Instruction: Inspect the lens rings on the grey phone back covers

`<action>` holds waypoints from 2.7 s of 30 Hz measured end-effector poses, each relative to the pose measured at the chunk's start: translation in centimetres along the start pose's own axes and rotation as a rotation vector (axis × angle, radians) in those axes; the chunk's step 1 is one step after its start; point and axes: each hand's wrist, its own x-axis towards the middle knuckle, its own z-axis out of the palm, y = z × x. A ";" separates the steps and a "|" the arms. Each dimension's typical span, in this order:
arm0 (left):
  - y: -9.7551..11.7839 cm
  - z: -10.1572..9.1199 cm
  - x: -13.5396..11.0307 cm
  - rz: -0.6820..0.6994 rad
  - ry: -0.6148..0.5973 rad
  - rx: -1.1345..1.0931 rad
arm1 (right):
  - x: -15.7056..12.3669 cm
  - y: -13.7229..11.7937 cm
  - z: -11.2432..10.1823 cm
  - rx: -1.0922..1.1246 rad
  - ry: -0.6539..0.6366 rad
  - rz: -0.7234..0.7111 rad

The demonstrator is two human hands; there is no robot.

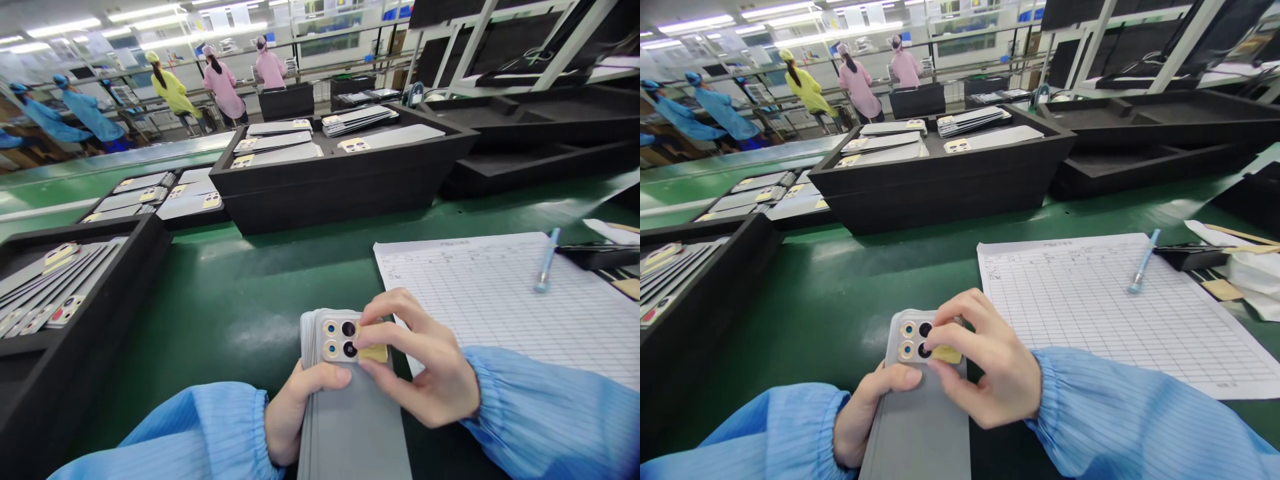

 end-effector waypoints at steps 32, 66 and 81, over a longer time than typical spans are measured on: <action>0.2 0.5 0.1 -0.082 0.087 -0.077 | 0.1 1.0 -0.1 -0.283 -0.090 -0.232; 0.2 0.2 0.2 -0.079 0.138 0.130 | 0.4 0.0 0.2 0.147 0.063 0.157; 0.0 0.2 0.3 -0.011 -0.024 -0.040 | -0.2 0.4 0.4 -0.030 -0.035 -0.248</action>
